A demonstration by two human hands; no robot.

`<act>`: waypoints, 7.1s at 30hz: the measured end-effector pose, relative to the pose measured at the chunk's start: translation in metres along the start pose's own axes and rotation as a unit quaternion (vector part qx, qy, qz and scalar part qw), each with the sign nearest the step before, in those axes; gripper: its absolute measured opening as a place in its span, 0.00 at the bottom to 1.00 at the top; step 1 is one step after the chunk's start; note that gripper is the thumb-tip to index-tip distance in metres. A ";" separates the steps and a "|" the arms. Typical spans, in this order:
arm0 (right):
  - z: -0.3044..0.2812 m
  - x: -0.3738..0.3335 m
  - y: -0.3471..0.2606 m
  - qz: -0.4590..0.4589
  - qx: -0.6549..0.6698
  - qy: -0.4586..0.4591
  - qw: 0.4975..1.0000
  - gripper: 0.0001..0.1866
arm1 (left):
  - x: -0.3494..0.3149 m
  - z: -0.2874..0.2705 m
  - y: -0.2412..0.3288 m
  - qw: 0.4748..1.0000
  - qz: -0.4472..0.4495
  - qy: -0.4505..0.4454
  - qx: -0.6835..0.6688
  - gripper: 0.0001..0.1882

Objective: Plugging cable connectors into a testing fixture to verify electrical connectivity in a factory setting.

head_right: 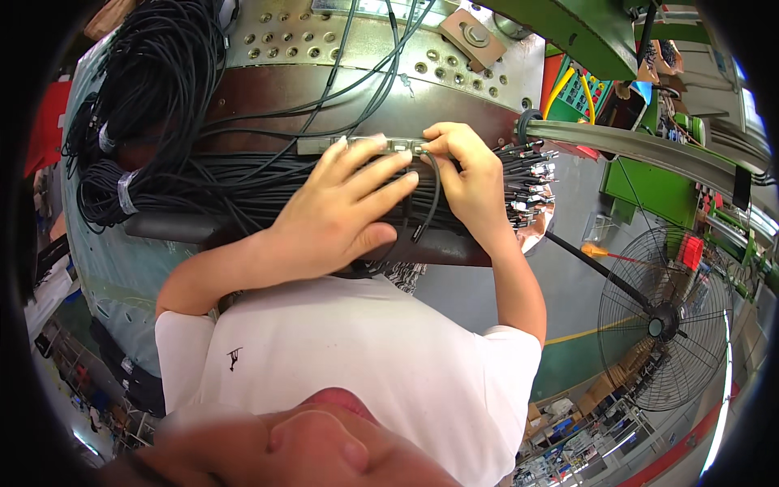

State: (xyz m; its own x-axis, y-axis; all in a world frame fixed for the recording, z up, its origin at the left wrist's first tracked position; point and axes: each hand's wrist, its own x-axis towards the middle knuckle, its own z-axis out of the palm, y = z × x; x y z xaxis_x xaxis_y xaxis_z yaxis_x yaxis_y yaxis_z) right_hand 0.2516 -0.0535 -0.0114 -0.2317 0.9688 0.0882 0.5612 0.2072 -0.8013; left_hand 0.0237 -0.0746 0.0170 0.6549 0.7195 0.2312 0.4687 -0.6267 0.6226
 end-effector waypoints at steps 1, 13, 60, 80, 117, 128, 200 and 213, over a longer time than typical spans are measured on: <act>0.000 -0.001 0.002 -0.018 -0.005 0.003 1.000 0.08 | -0.007 0.005 0.001 0.999 0.015 -0.045 -0.009 0.26; -0.049 0.086 -0.001 -0.163 -0.092 -0.011 0.982 0.12 | 0.073 -0.061 -0.074 0.917 -0.259 0.184 -0.240 0.20; 0.017 0.022 -0.008 -0.134 -0.098 -0.084 0.983 0.10 | -0.024 -0.087 -0.051 0.877 -0.265 -0.188 -0.355 0.17; -0.001 0.196 0.060 -0.208 -0.317 0.087 0.921 0.11 | 0.136 -0.018 -0.156 0.802 -0.302 0.076 -0.510 0.22; 0.015 -0.210 0.101 0.234 -0.031 0.311 0.920 0.25 | -0.179 -0.008 -0.061 0.872 -0.379 -0.303 0.069 0.20; 0.065 -0.247 0.154 0.253 -0.084 0.141 0.954 0.11 | -0.220 0.029 -0.094 0.906 -0.385 -0.069 0.160 0.22; 0.012 0.083 0.026 -0.149 -0.478 -0.025 0.865 0.14 | 0.049 -0.030 -0.159 0.935 -0.152 0.112 0.300 0.16; 0.011 0.087 0.015 -0.192 -0.496 0.018 0.847 0.09 | 0.044 -0.028 -0.160 0.939 -0.102 0.145 0.296 0.14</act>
State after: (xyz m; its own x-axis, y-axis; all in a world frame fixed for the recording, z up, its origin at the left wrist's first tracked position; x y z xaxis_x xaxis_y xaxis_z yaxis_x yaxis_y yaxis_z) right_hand 0.2315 0.0328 -0.0223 -0.5344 0.8033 0.2630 0.8452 0.5034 0.1798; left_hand -0.0388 0.0650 -0.0517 0.3666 0.8400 0.4001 0.8701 -0.4618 0.1722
